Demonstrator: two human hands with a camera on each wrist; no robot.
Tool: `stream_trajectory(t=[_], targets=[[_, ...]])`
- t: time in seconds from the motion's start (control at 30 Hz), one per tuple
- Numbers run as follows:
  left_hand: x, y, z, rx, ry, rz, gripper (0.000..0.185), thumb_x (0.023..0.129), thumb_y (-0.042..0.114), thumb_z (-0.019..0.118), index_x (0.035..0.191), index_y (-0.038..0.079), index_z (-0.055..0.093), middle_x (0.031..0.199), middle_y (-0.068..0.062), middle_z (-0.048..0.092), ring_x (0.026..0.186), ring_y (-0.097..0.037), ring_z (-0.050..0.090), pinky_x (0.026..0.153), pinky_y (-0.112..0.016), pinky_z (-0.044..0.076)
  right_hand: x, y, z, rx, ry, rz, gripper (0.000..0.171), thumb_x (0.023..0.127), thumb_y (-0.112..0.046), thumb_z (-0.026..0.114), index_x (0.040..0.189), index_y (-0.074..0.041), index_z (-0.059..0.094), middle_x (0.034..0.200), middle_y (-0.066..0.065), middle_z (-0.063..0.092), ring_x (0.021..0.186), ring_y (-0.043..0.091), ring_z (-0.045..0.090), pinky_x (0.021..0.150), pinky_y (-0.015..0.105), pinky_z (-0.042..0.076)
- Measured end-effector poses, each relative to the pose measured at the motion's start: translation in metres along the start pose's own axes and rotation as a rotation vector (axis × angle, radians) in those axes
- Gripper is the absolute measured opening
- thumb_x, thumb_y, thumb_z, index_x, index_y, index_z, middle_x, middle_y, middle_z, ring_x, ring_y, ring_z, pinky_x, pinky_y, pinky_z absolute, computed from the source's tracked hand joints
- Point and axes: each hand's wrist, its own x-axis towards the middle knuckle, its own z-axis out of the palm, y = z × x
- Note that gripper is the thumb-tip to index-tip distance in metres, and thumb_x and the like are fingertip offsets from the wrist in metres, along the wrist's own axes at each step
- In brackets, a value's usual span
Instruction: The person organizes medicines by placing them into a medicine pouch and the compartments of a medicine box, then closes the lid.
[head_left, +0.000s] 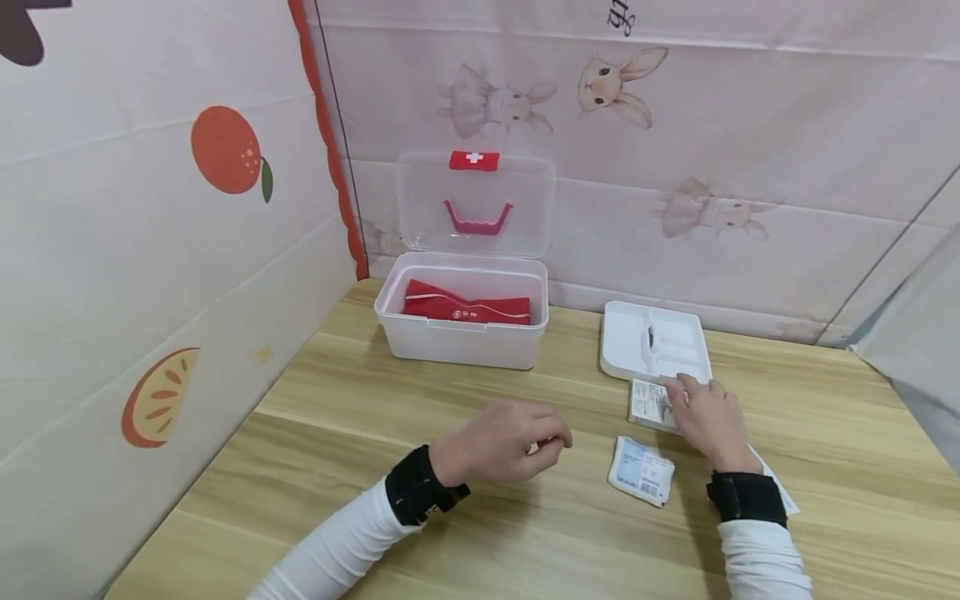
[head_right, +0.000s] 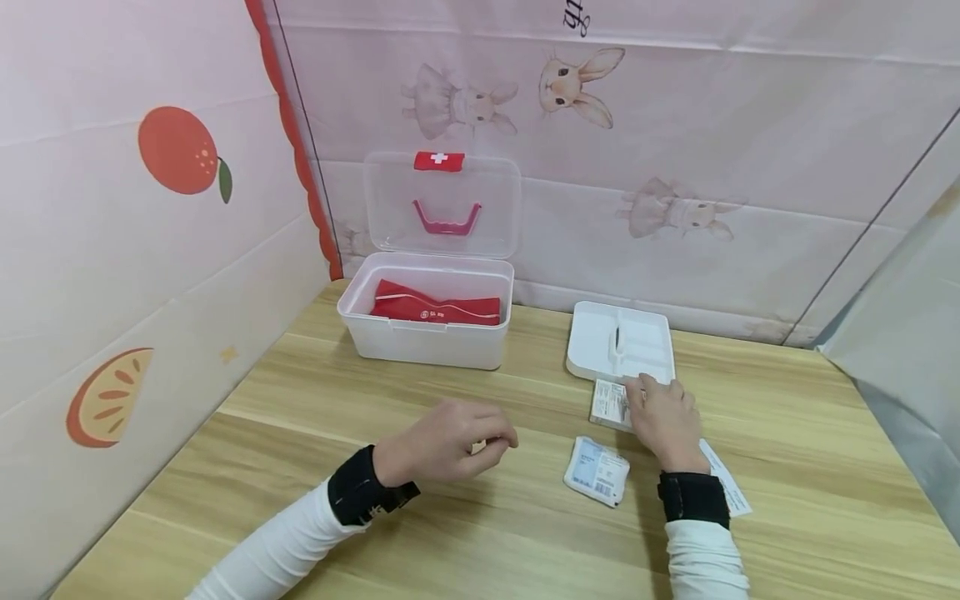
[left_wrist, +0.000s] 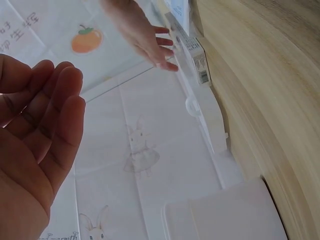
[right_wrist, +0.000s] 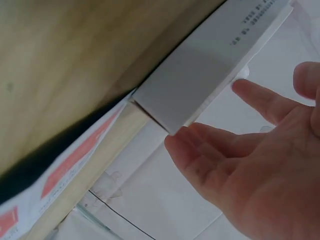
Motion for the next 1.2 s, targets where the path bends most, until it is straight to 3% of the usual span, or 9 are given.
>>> stream_trajectory(t=[0.2,0.37,0.57,0.87,1.0,1.2], targets=[[-0.001,0.000,0.001,-0.028,-0.030,-0.017,0.009,0.094,0.009,0.062,0.096,0.013,0.071,0.087,0.006,0.067,0.069,-0.008,0.057,0.065,-0.006,0.039,-0.001,0.004,-0.003,-0.014,-0.062,-0.036,0.067,0.108,-0.044,0.023,0.148,0.009,0.032,0.146,0.045,0.024,0.130,0.064,0.026,0.102,0.073,0.027],[-0.001,-0.001,0.002,-0.035,-0.044,-0.031,0.010,0.095,0.010,0.061,0.096,0.013,0.071,0.086,0.006,0.066,0.067,-0.006,0.055,0.063,-0.005,0.037,0.003,0.008,-0.003,-0.016,-0.055,-0.094,0.060,0.108,-0.035,0.030,0.141,0.015,0.040,0.137,0.045,0.037,0.124,0.064,0.037,0.101,0.070,0.033],[-0.001,-0.001,0.001,-0.002,-0.049,-0.029,0.010,0.095,0.011,0.061,0.096,0.014,0.071,0.087,0.006,0.067,0.067,-0.001,0.051,0.061,-0.005,0.036,0.007,0.012,-0.005,0.013,-0.051,-0.081,0.059,0.108,-0.037,0.032,0.138,0.011,0.045,0.128,0.046,0.041,0.113,0.063,0.045,0.090,0.069,0.042],[-0.001,-0.001,0.000,-0.001,-0.048,-0.034,0.011,0.095,0.010,0.060,0.096,0.014,0.070,0.088,0.006,0.067,0.068,-0.002,0.052,0.061,-0.005,0.035,0.009,0.016,-0.008,0.056,-0.114,-0.054,0.065,0.108,-0.037,0.030,0.135,0.021,0.041,0.132,0.048,0.038,0.123,0.060,0.038,0.099,0.069,0.036],[-0.001,-0.002,-0.001,0.004,-0.056,-0.044,0.011,0.095,0.010,0.060,0.096,0.014,0.070,0.089,0.006,0.067,0.069,-0.001,0.051,0.061,-0.005,0.035,0.010,0.015,-0.009,0.076,-0.034,-0.063,0.051,0.103,-0.020,0.041,0.125,0.025,0.048,0.123,0.048,0.047,0.114,0.057,0.048,0.094,0.066,0.041],[0.000,-0.001,-0.002,0.030,-0.073,-0.037,0.010,0.096,0.011,0.060,0.096,0.014,0.070,0.089,0.007,0.067,0.069,-0.001,0.052,0.062,-0.005,0.036,0.008,0.011,-0.009,0.089,0.154,-0.073,0.024,0.089,0.004,0.053,0.105,0.019,0.064,0.102,0.038,0.062,0.091,0.046,0.058,0.077,0.057,0.048]])
